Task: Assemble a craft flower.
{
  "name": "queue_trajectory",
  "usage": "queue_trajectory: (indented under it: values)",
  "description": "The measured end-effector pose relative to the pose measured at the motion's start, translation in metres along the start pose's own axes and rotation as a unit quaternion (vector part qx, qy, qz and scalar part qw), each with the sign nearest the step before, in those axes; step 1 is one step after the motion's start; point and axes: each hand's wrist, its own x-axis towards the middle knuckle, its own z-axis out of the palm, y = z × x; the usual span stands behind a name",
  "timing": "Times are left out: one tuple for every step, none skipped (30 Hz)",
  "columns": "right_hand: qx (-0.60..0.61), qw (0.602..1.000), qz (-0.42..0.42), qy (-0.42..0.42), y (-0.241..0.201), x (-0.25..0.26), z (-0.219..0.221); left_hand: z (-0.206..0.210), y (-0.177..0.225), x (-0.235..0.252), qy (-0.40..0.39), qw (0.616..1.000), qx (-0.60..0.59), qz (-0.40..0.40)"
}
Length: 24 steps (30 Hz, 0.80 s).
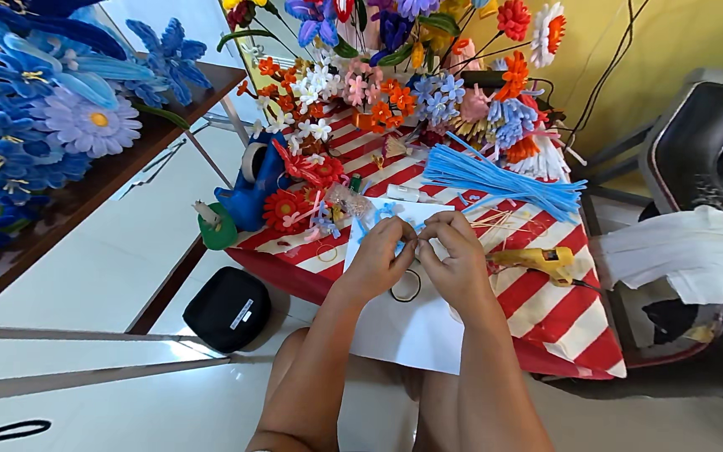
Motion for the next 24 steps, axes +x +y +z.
queue_trajectory:
  values:
    - [-0.001, 1.000, 0.001, -0.004, 0.000, 0.000, -0.001, 0.000, 0.001, 0.000, -0.010, 1.000, 0.009, -0.004]
    - [-0.006, 1.000, 0.002, -0.009, 0.000, 0.000, -0.002, 0.000, 0.002, 0.000, -0.023, 1.000, 0.020, -0.007]
    - [-0.010, 1.000, 0.003, -0.016, 0.001, 0.000, -0.003, -0.001, 0.002, 0.001, -0.033, 0.999, 0.032, -0.005]
    - [-0.013, 1.000, 0.005, -0.024, 0.001, 0.000, -0.005, -0.001, 0.003, 0.001, -0.041, 0.998, 0.042, -0.002]
    - [-0.013, 0.999, 0.007, -0.034, 0.002, 0.000, -0.006, -0.002, 0.003, 0.001, -0.045, 0.998, 0.047, 0.002]
    - [-0.010, 0.999, 0.008, -0.044, 0.003, 0.000, -0.008, -0.002, 0.002, 0.001, -0.048, 0.998, 0.048, 0.004]
    - [-0.004, 0.998, 0.009, -0.054, 0.003, 0.000, -0.009, -0.002, 0.002, 0.001, -0.048, 0.998, 0.044, 0.004]
    - [0.004, 0.998, 0.011, -0.062, 0.004, 0.001, -0.010, -0.002, 0.001, 0.001, -0.047, 0.998, 0.037, 0.001]
    - [0.010, 0.998, 0.012, -0.067, 0.004, 0.001, -0.010, -0.002, 0.001, 0.001, -0.045, 0.999, 0.026, -0.005]
    - [0.017, 0.998, 0.011, -0.068, 0.004, 0.001, -0.011, -0.003, 0.002, 0.001, -0.043, 0.999, 0.012, -0.010]
    - [0.024, 0.997, 0.009, -0.067, 0.005, 0.001, -0.011, -0.003, 0.002, 0.001, -0.041, 0.999, -0.002, -0.015]
    - [0.030, 0.997, 0.007, -0.067, 0.005, 0.001, -0.012, -0.003, 0.002, 0.002, -0.036, 0.999, -0.016, -0.018]
    - [0.038, 0.997, 0.006, -0.070, 0.005, 0.001, -0.013, -0.003, 0.002, 0.002, -0.031, 0.999, -0.031, -0.018]
    - [0.046, 0.996, 0.006, -0.073, 0.005, 0.001, -0.013, -0.002, 0.002, 0.002, -0.028, 0.998, -0.044, -0.018]
    - [0.053, 0.996, 0.006, -0.074, 0.004, 0.001, -0.014, -0.002, 0.003, 0.002, -0.026, 0.998, -0.056, -0.020]
    - [0.058, 0.996, 0.008, -0.074, 0.004, 0.001, -0.014, -0.001, 0.003, 0.002, -0.023, 0.997, -0.067, -0.020]
    - [0.062, 0.995, 0.010, -0.073, 0.004, 0.001, -0.014, -0.001, 0.003, 0.002, -0.020, 0.997, -0.078, -0.020]
    - [0.064, 0.995, 0.015, -0.071, 0.003, 0.001, -0.015, 0.000, 0.004, 0.002, -0.017, 0.995, -0.092, -0.020]
    - [0.067, 0.995, 0.019, -0.064, 0.002, 0.001, -0.016, 0.001, 0.004, 0.002, -0.013, 0.994, -0.106, -0.023]
    - [0.072, 0.996, 0.025, -0.053, 0.001, 0.000, -0.016, 0.001, 0.004, 0.002, -0.010, 0.992, -0.121, -0.027]
    - [0.078, 0.996, 0.031, -0.043, 0.001, 0.000, -0.017, 0.001, 0.005, 0.002, -0.007, 0.990, -0.138, -0.032]
    - [0.087, 0.995, 0.035, -0.035, 0.002, 0.000, -0.017, 0.001, 0.005, 0.002, -0.004, 0.987, -0.157, -0.037]
    - [0.103, 0.994, 0.035, -0.029, 0.002, 0.000, -0.018, 0.001, 0.005, 0.002, -0.001, 0.983, -0.176, -0.043]
    - [0.125, 0.991, 0.034, -0.030, 0.002, 0.000, -0.020, 0.001, 0.004, 0.002, 0.004, 0.980, -0.194, -0.047]
